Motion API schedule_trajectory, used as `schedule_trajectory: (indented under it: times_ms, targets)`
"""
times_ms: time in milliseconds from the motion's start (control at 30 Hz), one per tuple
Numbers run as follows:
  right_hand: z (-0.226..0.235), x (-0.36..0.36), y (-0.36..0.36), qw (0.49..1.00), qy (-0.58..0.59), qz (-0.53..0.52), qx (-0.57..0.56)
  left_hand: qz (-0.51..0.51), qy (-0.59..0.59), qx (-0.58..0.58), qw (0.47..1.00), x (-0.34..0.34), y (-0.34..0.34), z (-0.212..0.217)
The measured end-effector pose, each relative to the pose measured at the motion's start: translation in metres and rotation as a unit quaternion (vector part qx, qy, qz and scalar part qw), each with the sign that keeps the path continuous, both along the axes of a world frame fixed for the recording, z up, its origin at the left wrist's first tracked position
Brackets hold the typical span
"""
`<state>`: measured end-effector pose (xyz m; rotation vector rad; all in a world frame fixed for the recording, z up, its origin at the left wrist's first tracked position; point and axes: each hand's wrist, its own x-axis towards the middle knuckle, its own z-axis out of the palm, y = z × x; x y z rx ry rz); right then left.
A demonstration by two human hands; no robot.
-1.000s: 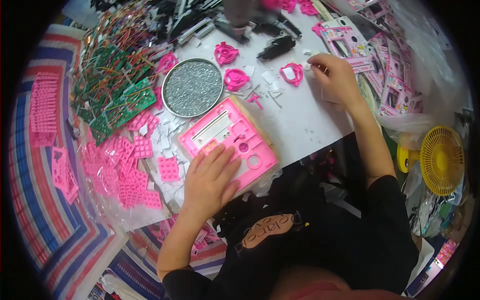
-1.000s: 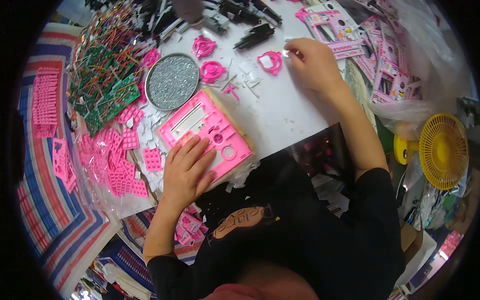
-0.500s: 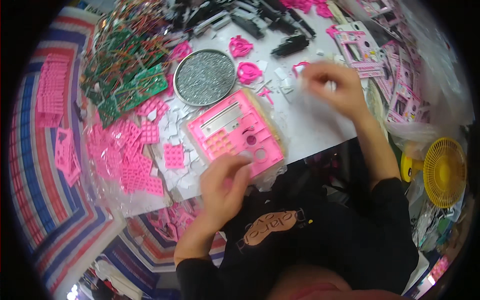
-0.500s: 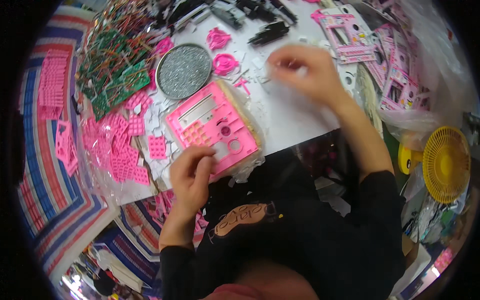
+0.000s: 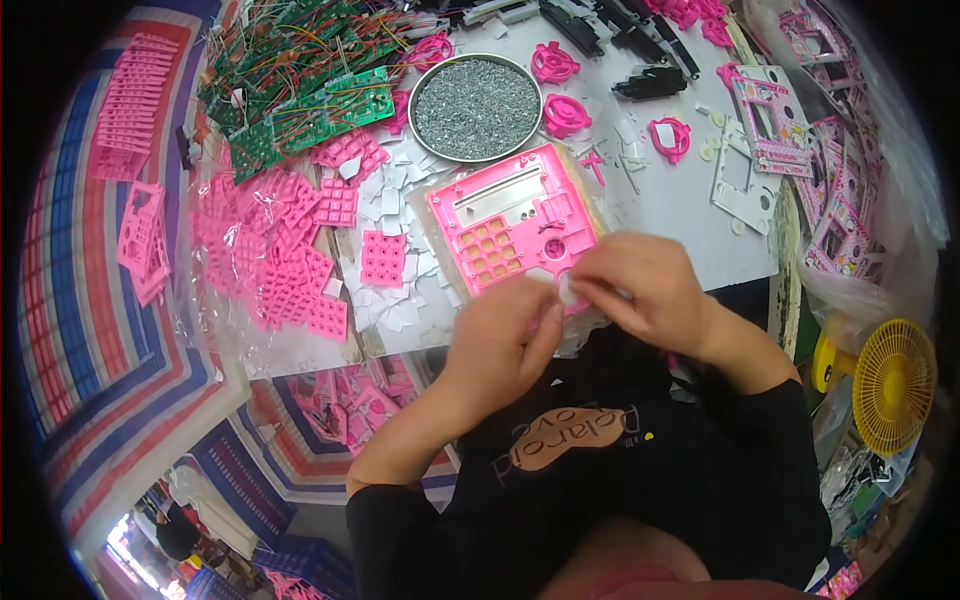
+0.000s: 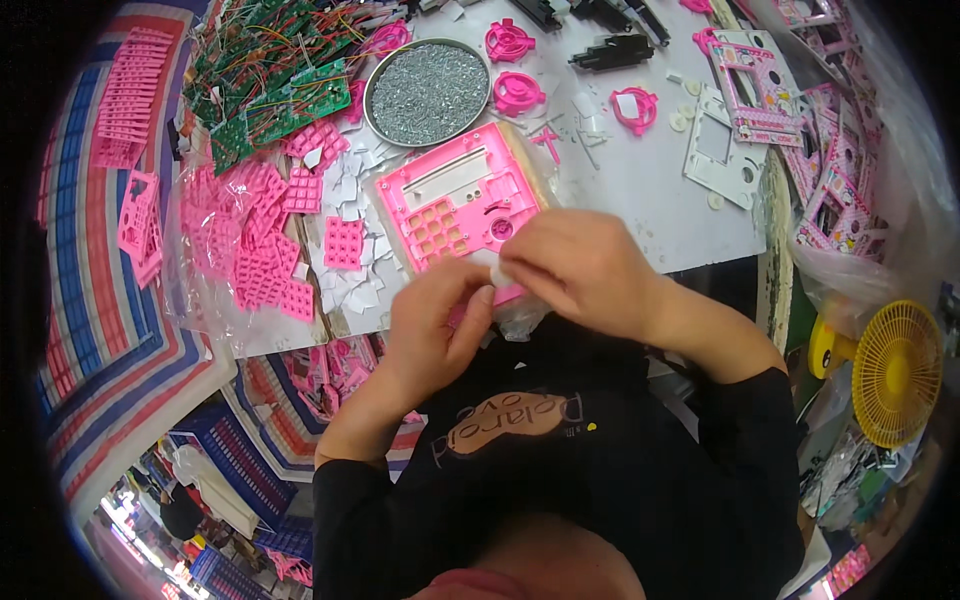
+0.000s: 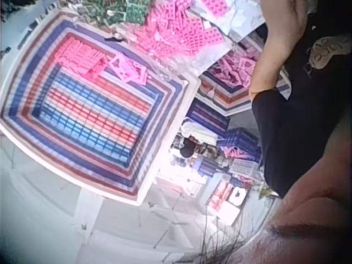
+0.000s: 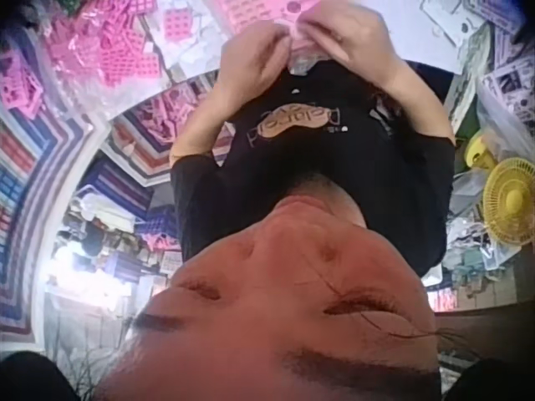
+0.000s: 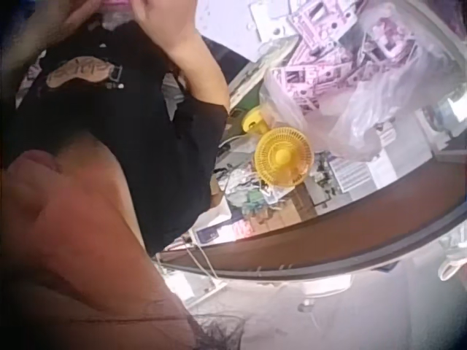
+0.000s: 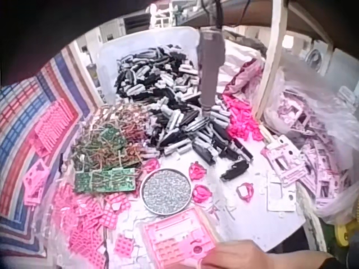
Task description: Assembling pink toy calculators by installing buttons, circuit boards, and using an electric screwdriver.
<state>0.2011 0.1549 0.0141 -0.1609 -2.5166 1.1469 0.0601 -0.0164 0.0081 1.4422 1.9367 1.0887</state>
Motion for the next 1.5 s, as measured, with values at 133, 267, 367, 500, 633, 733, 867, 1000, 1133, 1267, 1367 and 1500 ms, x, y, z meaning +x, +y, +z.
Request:
schedule_trajectory:
  times_ms: [133,267,367,500,633,733,867,1000,1133,1267,1367,1500]
  targets:
    - [-0.002,-0.021,0.013,0.986,-0.044,-0.027,0.156,-0.039,0.273,-0.03,0.961,-0.008,-0.004,-0.016]
    - [-0.018,-0.038,0.009,0.977,-0.043,-0.021,0.208,-0.036,0.263,-0.031,0.964,-0.009,-0.006,-0.02]
    - [-0.022,-0.042,0.008,0.978,-0.057,-0.039,0.196,-0.029,0.252,-0.024,0.967,-0.01,-0.006,-0.023]
    - [-0.029,-0.043,0.005,0.976,-0.056,-0.089,0.188,-0.027,0.235,-0.021,0.971,-0.012,-0.007,-0.025]
    - [-0.031,-0.045,0.001,0.977,-0.079,-0.081,0.181,-0.04,0.234,-0.031,0.971,-0.014,-0.007,-0.019]
    - [-0.028,-0.046,0.01,0.978,-0.099,-0.04,0.177,-0.059,0.23,-0.041,0.97,-0.019,-0.005,-0.014]
    - [-0.028,-0.044,0.002,0.972,-0.113,-0.075,0.189,-0.108,0.211,-0.009,0.971,-0.04,0.009,-0.004]
    - [-0.031,-0.039,0.005,0.98,-0.109,-0.091,0.139,0.041,0.176,0.064,0.982,-0.092,0.065,-0.015]
    - [-0.006,-0.046,0.028,0.994,-0.04,-0.069,0.079,0.067,0.386,0.042,0.919,-0.134,0.111,-0.041]
    - [0.018,-0.051,0.095,0.99,0.017,-0.138,-0.014,0.035,0.387,0.047,0.92,-0.139,0.124,-0.042]
    - [0.021,-0.114,0.149,0.959,0.216,-0.183,-0.003,0.035,0.413,0.053,0.909,-0.141,0.13,-0.046]
    - [0.054,-0.224,0.202,0.908,0.35,-0.001,-0.229,0.007,0.446,0.039,0.894,-0.144,0.149,-0.054]
